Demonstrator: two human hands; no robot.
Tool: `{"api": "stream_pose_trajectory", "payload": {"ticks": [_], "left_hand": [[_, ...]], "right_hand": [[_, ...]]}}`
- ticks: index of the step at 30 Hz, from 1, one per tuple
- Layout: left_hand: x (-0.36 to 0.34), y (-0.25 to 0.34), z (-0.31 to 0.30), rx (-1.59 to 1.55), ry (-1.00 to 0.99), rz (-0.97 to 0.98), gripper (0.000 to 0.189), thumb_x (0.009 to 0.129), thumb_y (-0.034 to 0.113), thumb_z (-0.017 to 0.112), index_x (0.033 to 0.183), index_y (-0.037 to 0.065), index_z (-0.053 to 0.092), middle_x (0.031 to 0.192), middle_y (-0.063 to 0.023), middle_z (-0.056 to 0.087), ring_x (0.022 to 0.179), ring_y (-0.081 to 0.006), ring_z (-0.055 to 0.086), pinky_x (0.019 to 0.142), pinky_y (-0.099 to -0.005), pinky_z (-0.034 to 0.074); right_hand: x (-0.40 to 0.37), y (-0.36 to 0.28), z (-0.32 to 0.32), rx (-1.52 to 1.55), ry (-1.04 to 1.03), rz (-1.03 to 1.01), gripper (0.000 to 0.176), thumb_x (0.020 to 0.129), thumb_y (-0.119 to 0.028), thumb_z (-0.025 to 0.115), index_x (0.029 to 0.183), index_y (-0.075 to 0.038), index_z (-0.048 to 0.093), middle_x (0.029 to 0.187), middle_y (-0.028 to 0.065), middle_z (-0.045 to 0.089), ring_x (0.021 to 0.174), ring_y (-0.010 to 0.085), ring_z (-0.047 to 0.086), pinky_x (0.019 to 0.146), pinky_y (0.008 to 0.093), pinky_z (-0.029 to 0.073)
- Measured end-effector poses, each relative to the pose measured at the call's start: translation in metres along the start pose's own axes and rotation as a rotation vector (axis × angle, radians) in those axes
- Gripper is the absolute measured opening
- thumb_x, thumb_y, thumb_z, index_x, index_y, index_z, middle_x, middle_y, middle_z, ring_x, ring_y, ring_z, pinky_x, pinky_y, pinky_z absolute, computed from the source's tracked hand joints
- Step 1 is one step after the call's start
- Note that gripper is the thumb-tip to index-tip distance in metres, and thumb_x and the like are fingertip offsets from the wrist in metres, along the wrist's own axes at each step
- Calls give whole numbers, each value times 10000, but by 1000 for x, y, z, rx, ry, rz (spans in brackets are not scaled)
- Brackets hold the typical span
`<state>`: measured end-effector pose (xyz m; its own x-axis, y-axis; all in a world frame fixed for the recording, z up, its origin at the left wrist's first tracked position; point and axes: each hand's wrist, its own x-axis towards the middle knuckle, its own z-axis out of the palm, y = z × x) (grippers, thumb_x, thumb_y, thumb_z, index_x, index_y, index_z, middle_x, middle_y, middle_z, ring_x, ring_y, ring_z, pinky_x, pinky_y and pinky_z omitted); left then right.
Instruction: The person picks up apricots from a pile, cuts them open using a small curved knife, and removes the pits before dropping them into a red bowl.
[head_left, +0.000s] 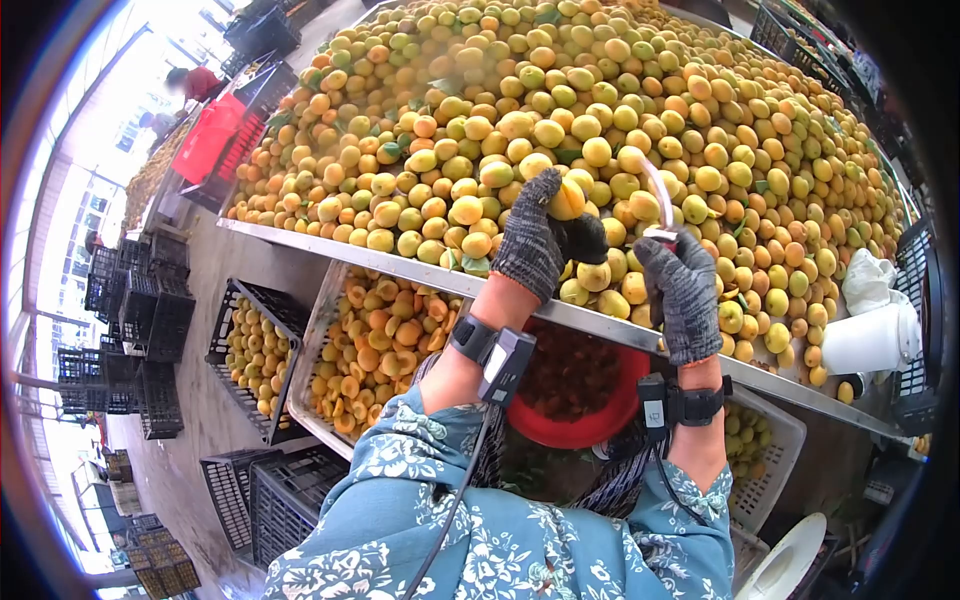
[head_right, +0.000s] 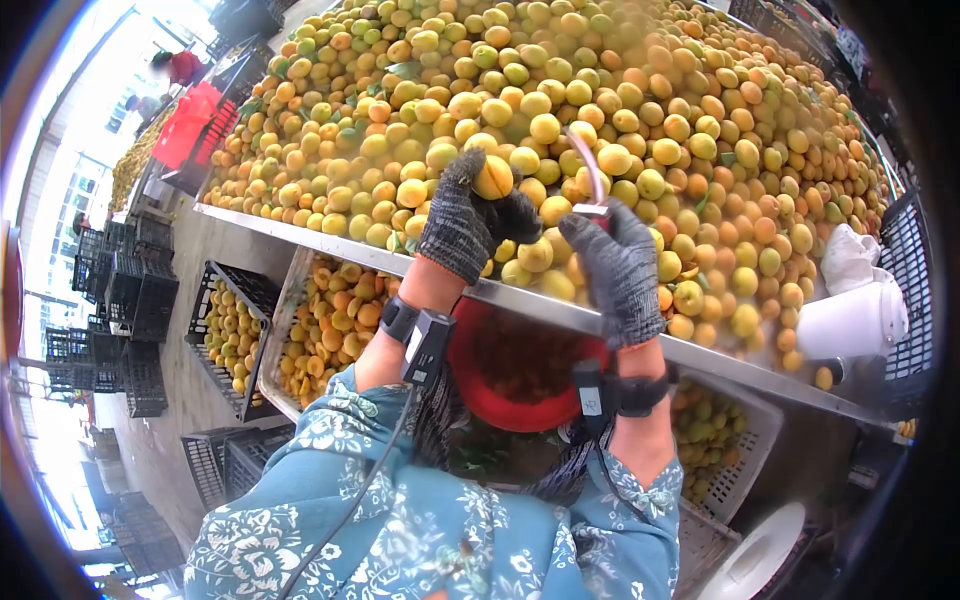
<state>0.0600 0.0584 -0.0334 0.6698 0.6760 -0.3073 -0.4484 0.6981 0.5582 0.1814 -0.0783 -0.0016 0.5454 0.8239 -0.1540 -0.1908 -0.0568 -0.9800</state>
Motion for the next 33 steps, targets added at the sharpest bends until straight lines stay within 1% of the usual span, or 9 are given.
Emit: {"api": "stream_pose_trajectory", "payload": {"ticks": [2,3,5,10,12,13,15,18,33], "left_hand": [[2,-11,4,-39,-62,-61,350,855,413,625,996,102,550,762,-96,610,579,-279,609,526,-427,524],[0,-13,1,55,-251,-148,380,858,442,608,1010,98,548,798,-100,618,600,-276,615,533,-419,529],[8,-40,6,-5,-6,3,446,855,456,602,1093,81,558,842,-86,630,621,-244,623,520,-376,530],[-9,-25,6,194,-374,-194,496,861,466,588,1179,87,548,861,-65,633,631,-207,624,510,-328,524],[-17,-36,28,219,-167,-103,551,866,490,580,1251,99,537,857,-39,632,622,-160,616,502,-283,512],[-11,-35,19,201,-261,-136,419,894,462,565,1082,88,594,958,-76,648,826,-207,646,696,-332,558],[-11,-21,4,381,-320,-248,408,912,439,560,1110,84,592,963,-67,652,823,-179,650,700,-291,554],[7,-45,-5,223,-192,-50,370,919,398,573,1114,85,595,943,-57,657,797,-160,652,685,-271,551],[-10,-34,18,125,-302,-239,427,899,456,547,1099,81,589,836,-49,656,660,-165,641,542,-256,531]], "right_hand": [[11,5,-2,-98,50,-287,226,797,-114,734,979,-28,630,824,1,623,733,67,558,649,225,483],[12,5,-4,-191,52,-323,287,760,-80,754,1015,-27,633,863,18,645,775,85,584,694,240,503],[14,1,0,-32,-65,-282,367,719,-94,788,1047,-31,635,892,34,662,793,97,597,726,255,517],[28,21,-8,-108,-210,-382,466,668,-198,833,1073,-54,652,890,49,683,828,134,630,773,308,522],[25,15,-9,-83,-197,-326,426,662,-186,824,1039,-64,667,889,49,680,835,142,629,763,312,511],[24,12,-9,-58,-180,-285,456,646,-210,830,1044,-68,659,884,68,681,813,171,638,760,318,510],[22,8,-8,-276,-105,-322,497,621,-244,832,1048,-69,649,882,95,679,811,207,649,759,328,513],[20,6,-3,-349,-59,-331,501,625,-219,836,1066,-63,658,876,74,674,806,148,630,775,314,507],[9,1,7,70,-70,-106,379,585,-171,791,926,-51,679,763,44,657,689,152,608,701,298,505]]}}
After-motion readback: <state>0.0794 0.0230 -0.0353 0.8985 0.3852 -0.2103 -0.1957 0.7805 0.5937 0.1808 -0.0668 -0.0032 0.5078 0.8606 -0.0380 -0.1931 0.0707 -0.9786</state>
